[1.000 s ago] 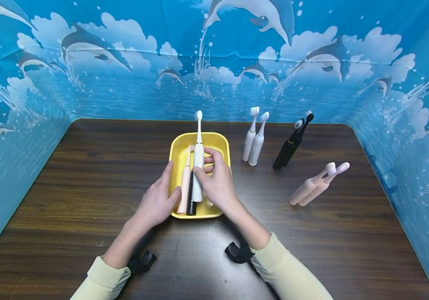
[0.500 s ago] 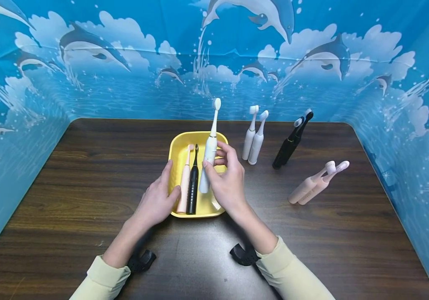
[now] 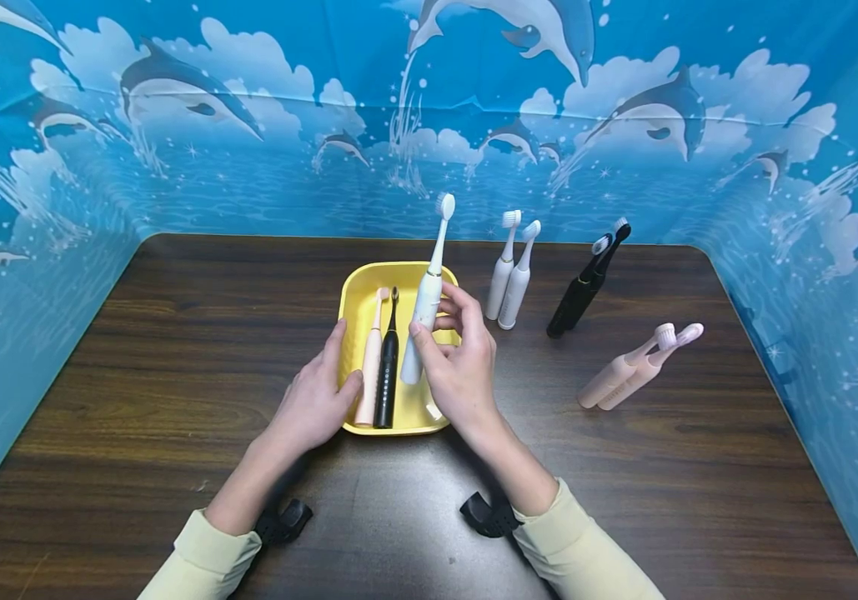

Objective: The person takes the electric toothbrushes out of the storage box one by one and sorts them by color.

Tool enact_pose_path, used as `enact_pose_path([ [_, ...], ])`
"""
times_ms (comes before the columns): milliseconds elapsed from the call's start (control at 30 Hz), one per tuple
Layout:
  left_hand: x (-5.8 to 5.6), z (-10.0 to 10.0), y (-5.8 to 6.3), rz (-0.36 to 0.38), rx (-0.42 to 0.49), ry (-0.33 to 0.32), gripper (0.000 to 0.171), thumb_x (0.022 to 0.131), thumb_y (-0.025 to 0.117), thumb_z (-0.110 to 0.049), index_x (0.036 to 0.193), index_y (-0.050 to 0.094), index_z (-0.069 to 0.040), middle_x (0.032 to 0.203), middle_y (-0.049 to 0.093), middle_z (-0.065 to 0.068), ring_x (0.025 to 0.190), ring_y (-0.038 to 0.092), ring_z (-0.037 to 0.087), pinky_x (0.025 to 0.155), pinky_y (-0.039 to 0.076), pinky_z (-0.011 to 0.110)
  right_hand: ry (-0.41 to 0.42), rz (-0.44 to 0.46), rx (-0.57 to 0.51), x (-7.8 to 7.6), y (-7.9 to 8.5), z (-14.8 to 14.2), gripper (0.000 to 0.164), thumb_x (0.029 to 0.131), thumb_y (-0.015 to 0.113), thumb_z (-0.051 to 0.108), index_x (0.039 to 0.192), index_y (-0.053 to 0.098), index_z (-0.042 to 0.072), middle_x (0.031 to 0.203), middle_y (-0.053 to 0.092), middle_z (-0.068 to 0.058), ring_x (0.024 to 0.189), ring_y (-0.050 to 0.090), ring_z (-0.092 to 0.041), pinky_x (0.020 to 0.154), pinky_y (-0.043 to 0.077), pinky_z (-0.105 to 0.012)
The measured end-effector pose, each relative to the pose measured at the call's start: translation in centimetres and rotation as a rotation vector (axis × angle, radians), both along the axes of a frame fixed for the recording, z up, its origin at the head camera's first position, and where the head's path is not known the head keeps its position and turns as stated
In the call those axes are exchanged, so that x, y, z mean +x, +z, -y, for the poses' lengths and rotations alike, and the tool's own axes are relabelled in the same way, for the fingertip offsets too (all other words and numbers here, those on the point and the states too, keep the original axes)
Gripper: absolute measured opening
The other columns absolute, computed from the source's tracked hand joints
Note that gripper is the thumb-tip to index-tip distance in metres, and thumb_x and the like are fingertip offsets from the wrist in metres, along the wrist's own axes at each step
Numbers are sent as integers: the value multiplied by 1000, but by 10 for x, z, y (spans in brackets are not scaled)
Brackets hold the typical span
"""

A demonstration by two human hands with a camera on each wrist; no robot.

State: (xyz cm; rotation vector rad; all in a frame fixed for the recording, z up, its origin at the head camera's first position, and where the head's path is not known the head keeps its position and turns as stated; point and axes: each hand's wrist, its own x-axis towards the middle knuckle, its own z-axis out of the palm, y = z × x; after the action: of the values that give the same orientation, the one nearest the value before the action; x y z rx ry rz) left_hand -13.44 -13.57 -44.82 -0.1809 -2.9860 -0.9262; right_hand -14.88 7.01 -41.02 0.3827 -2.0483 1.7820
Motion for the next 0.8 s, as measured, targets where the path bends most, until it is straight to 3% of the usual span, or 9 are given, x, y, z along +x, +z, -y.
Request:
enact_pose_path([
  [367, 0, 0, 1, 1, 3, -1, 76, 98, 54, -29, 163, 22, -6, 138, 57, 30, 115, 62, 48, 91, 49, 61, -22, -12, -18, 2, -4, -2, 54, 91, 68, -11, 140, 48, -5, 118, 62, -19, 95, 62, -22, 65, 57, -26],
  [600, 0, 0, 1, -9, 4, -3, 76, 97, 54, -28, 163, 22, -6, 138, 57, 30, 114, 62, 48, 91, 49, 61, -49, -101, 48, 2, -8, -3, 54, 89, 71, -10, 139, 50, -5, 117, 63, -19, 95, 65, -22, 67, 57, -23],
  [800, 0, 0, 1, 1, 2, -4, 76, 98, 54, -29, 163, 22, -6, 137, 58, 30, 115, 61, 47, 91, 49, 61, -68, -124, 54, 2, -13, -5, 54, 87, 72, -11, 137, 52, -5, 116, 64, -20, 94, 65, -22, 67, 56, -21],
])
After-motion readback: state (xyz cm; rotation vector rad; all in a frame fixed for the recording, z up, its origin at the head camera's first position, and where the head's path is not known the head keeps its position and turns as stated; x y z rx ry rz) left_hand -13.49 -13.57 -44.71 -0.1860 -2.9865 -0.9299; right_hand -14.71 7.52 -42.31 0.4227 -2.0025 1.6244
